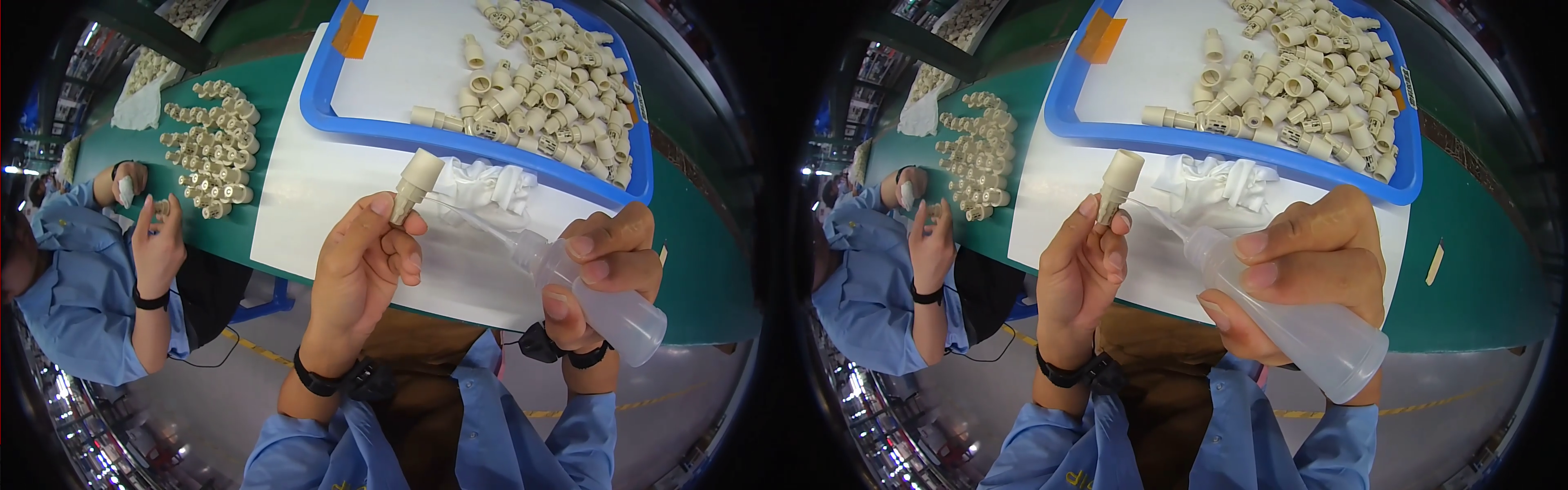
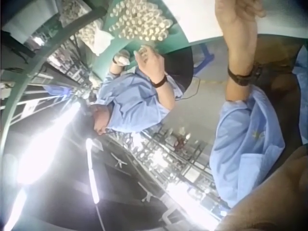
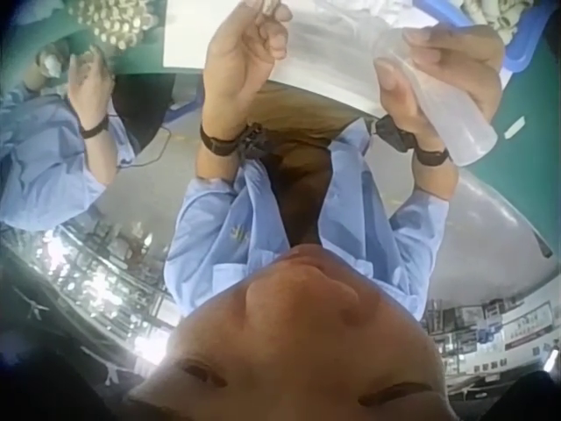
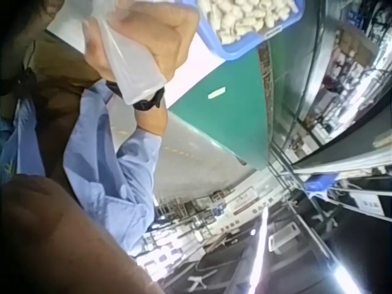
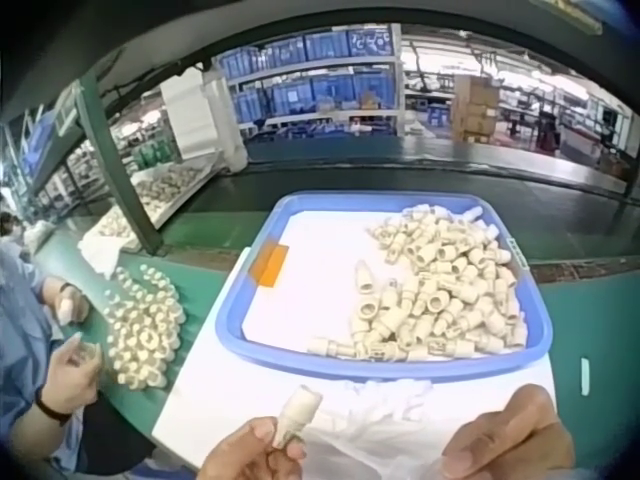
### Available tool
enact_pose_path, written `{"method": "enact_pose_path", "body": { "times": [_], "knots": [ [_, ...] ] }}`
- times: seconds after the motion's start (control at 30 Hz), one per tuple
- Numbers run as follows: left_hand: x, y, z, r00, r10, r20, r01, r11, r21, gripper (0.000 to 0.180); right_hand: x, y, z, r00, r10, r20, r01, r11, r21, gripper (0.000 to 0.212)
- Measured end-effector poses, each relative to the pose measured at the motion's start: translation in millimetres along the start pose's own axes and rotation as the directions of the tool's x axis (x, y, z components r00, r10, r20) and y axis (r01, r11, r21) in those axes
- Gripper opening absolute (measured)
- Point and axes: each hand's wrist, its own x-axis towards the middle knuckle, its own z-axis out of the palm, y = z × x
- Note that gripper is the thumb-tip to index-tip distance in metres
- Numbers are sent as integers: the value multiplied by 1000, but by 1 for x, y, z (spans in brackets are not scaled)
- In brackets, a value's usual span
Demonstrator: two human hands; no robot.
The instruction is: The person picks up a plastic component from a tray, applies liquid to it from a squeeze bottle, and wipes it with a cloth before setting it down.
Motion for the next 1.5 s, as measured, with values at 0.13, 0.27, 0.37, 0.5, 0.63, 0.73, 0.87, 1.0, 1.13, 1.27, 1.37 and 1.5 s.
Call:
{"method": "enact_pose_path", "body": {
  "times": [0.13,0.27,0.37,0.5,0.63,0.73,0.87,1.0,1.13,1.27,1.37,1.5],
  "knots": [
    [2,3,-5,991,-127,43,132,978,-161,25,0,1,1,1000,0,-3,0,1000,5,31],
    [-1,8,-9,984,-167,62,176,960,-219,24,-1,1,5,999,22,-27,-21,999,49,30],
    [-8,13,-8,997,-79,2,79,989,-128,21,0,4,3,998,0,-57,5,996,86,29],
    [-29,35,-20,962,239,-129,-187,928,322,14,-4,11,-7,988,-36,-151,46,997,65,30],
    [-59,89,-55,673,726,144,-156,-51,986,16,-7,16,-10,985,-2,-172,6,1000,27,29],
    [-80,133,-54,581,777,241,55,-333,941,14,-5,14,-7,990,-10,-139,13,1000,20,30],
    [-72,150,-84,714,613,338,187,-632,752,16,0,15,-1,977,-56,-204,44,997,-64,31],
    [-66,147,-99,810,476,343,113,-700,705,13,1,18,-2,977,-32,-211,17,997,-74,30],
    [-59,141,-105,830,466,305,130,-694,708,15,-2,18,-4,986,-9,-164,-2,998,-68,27],
    [-63,138,-89,813,488,318,129,-683,719,18,-2,15,-7,989,-16,-149,9,999,-51,29],
    [-60,132,-65,799,488,352,132,-713,689,22,-1,14,-12,987,-17,-159,6,998,-70,29],
    [-62,128,-51,742,506,441,54,-700,712,24,6,22,-14,968,-128,-214,99,985,-144,33]
  ]
}}
